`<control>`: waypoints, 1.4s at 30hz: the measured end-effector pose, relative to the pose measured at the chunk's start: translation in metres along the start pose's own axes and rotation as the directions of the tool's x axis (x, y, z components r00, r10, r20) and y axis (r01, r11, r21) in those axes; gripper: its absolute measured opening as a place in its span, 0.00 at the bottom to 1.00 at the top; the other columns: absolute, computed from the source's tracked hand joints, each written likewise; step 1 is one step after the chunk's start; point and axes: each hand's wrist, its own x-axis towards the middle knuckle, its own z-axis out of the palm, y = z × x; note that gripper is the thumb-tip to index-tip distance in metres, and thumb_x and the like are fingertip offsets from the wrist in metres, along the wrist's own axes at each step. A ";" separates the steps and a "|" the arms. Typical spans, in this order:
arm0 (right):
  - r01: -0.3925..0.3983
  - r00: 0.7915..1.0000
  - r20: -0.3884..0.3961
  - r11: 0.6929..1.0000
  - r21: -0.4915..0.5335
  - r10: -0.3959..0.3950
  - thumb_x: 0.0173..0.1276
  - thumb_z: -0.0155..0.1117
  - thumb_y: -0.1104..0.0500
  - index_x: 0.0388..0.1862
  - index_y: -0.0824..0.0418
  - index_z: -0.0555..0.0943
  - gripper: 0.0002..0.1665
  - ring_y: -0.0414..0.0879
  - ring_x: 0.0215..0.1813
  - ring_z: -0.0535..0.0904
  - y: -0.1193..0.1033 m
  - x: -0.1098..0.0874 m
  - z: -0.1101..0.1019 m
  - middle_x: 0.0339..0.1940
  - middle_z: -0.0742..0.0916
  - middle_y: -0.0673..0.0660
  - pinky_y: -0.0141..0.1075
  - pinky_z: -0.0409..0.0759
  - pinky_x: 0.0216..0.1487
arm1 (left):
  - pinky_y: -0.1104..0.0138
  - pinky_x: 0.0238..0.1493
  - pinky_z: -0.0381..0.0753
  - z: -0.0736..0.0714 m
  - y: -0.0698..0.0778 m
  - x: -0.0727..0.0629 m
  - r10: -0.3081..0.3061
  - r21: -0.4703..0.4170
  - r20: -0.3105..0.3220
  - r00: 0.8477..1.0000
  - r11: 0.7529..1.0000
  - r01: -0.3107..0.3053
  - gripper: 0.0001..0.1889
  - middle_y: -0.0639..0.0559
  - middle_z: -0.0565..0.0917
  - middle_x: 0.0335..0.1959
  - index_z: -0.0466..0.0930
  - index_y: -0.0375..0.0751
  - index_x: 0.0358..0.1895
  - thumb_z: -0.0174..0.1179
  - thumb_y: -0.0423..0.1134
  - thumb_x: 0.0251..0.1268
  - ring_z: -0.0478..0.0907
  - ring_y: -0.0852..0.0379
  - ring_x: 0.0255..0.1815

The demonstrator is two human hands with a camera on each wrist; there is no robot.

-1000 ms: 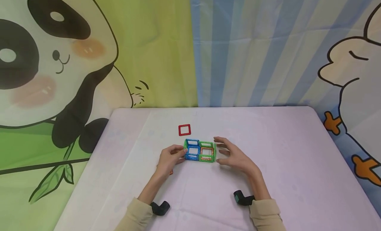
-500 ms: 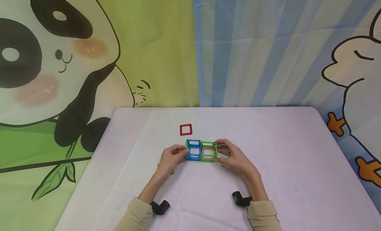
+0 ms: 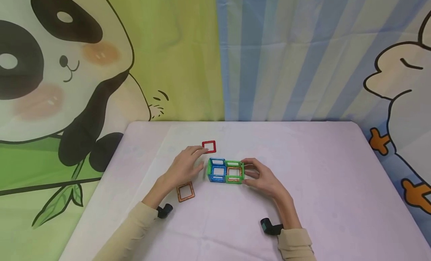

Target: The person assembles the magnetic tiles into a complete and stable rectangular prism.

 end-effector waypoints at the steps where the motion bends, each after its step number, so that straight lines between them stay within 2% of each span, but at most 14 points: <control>1: 0.002 1.000 -0.001 1.000 0.000 -0.002 0.64 0.72 0.67 0.74 0.63 0.67 0.41 0.71 0.71 0.74 0.000 0.000 0.000 0.71 0.74 0.71 0.46 0.79 0.66 | 0.50 0.68 0.75 -0.001 -0.004 0.004 0.014 0.031 0.034 0.999 0.999 -0.015 0.26 0.46 0.78 0.67 0.75 0.43 0.71 0.63 0.41 0.72 0.74 0.46 0.68; 6: -0.002 1.000 -0.006 1.000 0.004 0.002 0.64 0.73 0.66 0.74 0.64 0.67 0.41 0.70 0.69 0.75 0.000 -0.001 0.001 0.70 0.74 0.71 0.44 0.80 0.65 | 0.48 0.77 0.64 0.003 -0.022 0.027 0.036 0.189 0.184 0.982 0.979 -0.071 0.32 0.44 0.73 0.73 0.68 0.43 0.76 0.64 0.46 0.72 0.67 0.42 0.73; 10: -0.018 1.000 0.000 1.000 0.019 0.018 0.64 0.72 0.66 0.74 0.63 0.67 0.41 0.70 0.70 0.75 -0.001 0.001 0.003 0.71 0.74 0.70 0.43 0.80 0.65 | 0.45 0.77 0.62 0.012 -0.038 0.042 0.061 0.259 0.241 0.969 0.958 -0.125 0.36 0.43 0.70 0.75 0.63 0.43 0.78 0.63 0.49 0.72 0.65 0.39 0.76; 15: -0.032 0.999 -0.003 0.999 0.016 0.032 0.64 0.72 0.66 0.74 0.62 0.67 0.41 0.69 0.70 0.75 -0.002 0.002 0.004 0.71 0.74 0.70 0.44 0.80 0.65 | 0.44 0.77 0.62 0.017 -0.046 0.053 0.104 0.238 0.296 0.950 0.955 -0.179 0.36 0.44 0.65 0.79 0.59 0.43 0.81 0.59 0.46 0.74 0.62 0.38 0.79; 20: -0.032 0.999 -0.010 0.999 0.014 0.032 0.63 0.72 0.67 0.74 0.62 0.67 0.41 0.69 0.70 0.76 -0.001 0.002 0.004 0.70 0.74 0.69 0.45 0.80 0.64 | 0.48 0.77 0.64 0.021 -0.045 0.062 0.120 0.224 0.345 0.931 0.953 -0.205 0.34 0.42 0.65 0.79 0.58 0.40 0.81 0.55 0.43 0.76 0.64 0.40 0.78; 24: -0.036 0.999 -0.004 0.999 0.016 0.036 0.64 0.72 0.67 0.74 0.62 0.67 0.41 0.69 0.70 0.75 0.000 0.001 0.003 0.71 0.74 0.69 0.45 0.80 0.65 | 0.51 0.75 0.68 0.024 -0.041 0.068 0.098 0.239 0.366 0.925 0.951 -0.195 0.32 0.42 0.70 0.76 0.60 0.37 0.79 0.55 0.41 0.76 0.67 0.44 0.75; 29: -0.046 0.999 -0.017 0.999 0.018 0.046 0.64 0.72 0.67 0.74 0.60 0.67 0.41 0.69 0.71 0.74 0.000 0.001 0.002 0.71 0.74 0.68 0.44 0.80 0.65 | 0.54 0.71 0.74 0.025 -0.037 0.074 0.074 0.222 0.379 0.923 0.961 -0.168 0.30 0.39 0.73 0.71 0.64 0.32 0.76 0.57 0.37 0.75 0.71 0.43 0.71; 36: -0.035 0.999 -0.018 0.999 0.004 0.036 0.64 0.73 0.66 0.74 0.60 0.67 0.41 0.69 0.71 0.74 0.002 0.002 0.003 0.71 0.74 0.68 0.44 0.80 0.65 | 0.55 0.67 0.76 0.021 -0.040 0.073 0.004 0.128 0.365 0.931 0.990 -0.054 0.33 0.35 0.74 0.65 0.66 0.27 0.74 0.62 0.36 0.68 0.72 0.44 0.61; 42: -0.031 0.999 -0.023 1.000 0.003 0.031 0.63 0.71 0.69 0.74 0.63 0.66 0.41 0.70 0.70 0.75 0.001 0.001 0.001 0.70 0.74 0.70 0.44 0.81 0.64 | 0.59 0.59 0.79 0.014 -0.044 0.068 -0.066 0.065 0.350 0.934 0.997 0.046 0.34 0.37 0.69 0.65 0.68 0.28 0.72 0.65 0.37 0.65 0.69 0.47 0.60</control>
